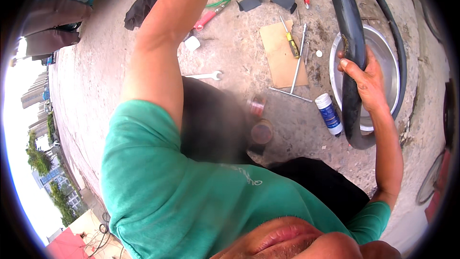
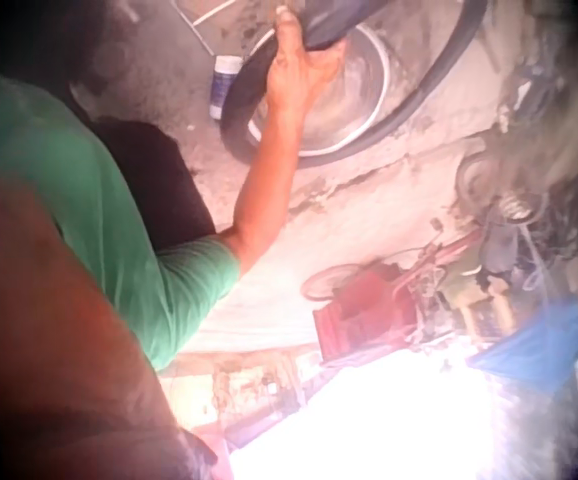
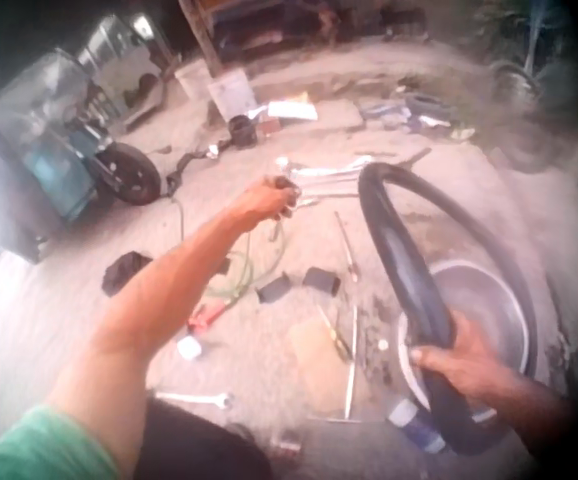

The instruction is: The person rubs a localized area of a bicycle inner tube using a tool and then works on the valve stem by hand.

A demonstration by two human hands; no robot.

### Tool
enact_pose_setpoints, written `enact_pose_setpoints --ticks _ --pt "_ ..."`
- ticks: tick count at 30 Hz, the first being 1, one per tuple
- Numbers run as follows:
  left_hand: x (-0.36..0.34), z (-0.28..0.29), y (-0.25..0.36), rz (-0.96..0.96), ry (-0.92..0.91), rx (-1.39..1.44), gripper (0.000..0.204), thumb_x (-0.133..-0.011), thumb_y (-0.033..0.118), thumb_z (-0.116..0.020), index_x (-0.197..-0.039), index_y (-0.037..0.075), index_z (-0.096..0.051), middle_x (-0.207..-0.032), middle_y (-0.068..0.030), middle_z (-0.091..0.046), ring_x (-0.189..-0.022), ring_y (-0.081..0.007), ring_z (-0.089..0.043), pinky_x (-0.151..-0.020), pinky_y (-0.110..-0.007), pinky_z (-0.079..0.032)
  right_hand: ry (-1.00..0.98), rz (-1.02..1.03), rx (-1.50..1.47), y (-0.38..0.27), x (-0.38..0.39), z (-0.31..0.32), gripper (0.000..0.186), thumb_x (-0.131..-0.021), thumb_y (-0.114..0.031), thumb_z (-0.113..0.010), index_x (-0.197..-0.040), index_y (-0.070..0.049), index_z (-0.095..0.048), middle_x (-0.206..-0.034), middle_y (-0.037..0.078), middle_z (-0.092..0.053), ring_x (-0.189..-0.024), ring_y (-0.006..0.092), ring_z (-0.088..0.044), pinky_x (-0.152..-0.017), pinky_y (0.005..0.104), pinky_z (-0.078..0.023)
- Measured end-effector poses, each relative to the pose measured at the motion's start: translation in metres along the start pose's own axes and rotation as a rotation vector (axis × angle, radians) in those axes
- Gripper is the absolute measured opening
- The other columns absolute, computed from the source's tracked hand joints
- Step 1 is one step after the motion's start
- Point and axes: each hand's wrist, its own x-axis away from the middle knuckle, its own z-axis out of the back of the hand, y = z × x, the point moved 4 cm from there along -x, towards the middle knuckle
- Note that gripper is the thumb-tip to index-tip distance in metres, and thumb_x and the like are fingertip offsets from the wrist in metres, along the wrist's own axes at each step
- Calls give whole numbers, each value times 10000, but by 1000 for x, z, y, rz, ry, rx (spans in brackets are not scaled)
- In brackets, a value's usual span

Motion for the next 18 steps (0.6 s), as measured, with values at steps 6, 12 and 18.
enact_pose_setpoints --ticks 6,12,18 --pt "2 -44 87 -247 115 253 395 -1019 373 -629 -1151 16 -733 -919 -90 -757 -834 -149 -721 -784 -362 -570 28 -54 34 -29 -10 27 530 -870 -98 -742 -1354 9 -553 -1086 57 -697 -993 135 -649 -938 307 -511" --pt "88 -64 63 -61 -558 -359 510 -948 434 -664 -1294 59 -671 -1203 -169 -714 -1126 -335 -676 -978 -427 -527 -4 -204 154 -56 -13 58 557 -864 -79 -748 -1373 -7 -535 -1068 61 -681 -983 154 -654 -879 333 -531" --pt "335 94 -124 739 -313 -389 455 -914 440 -680 -1183 77 -729 -1166 -199 -734 -1141 -321 -695 -977 -438 -535 21 -169 523 -114 33 99 597 -866 -119 -759 -1411 -49 -525 -1100 135 -688 -1020 284 -683 -929 385 -526"
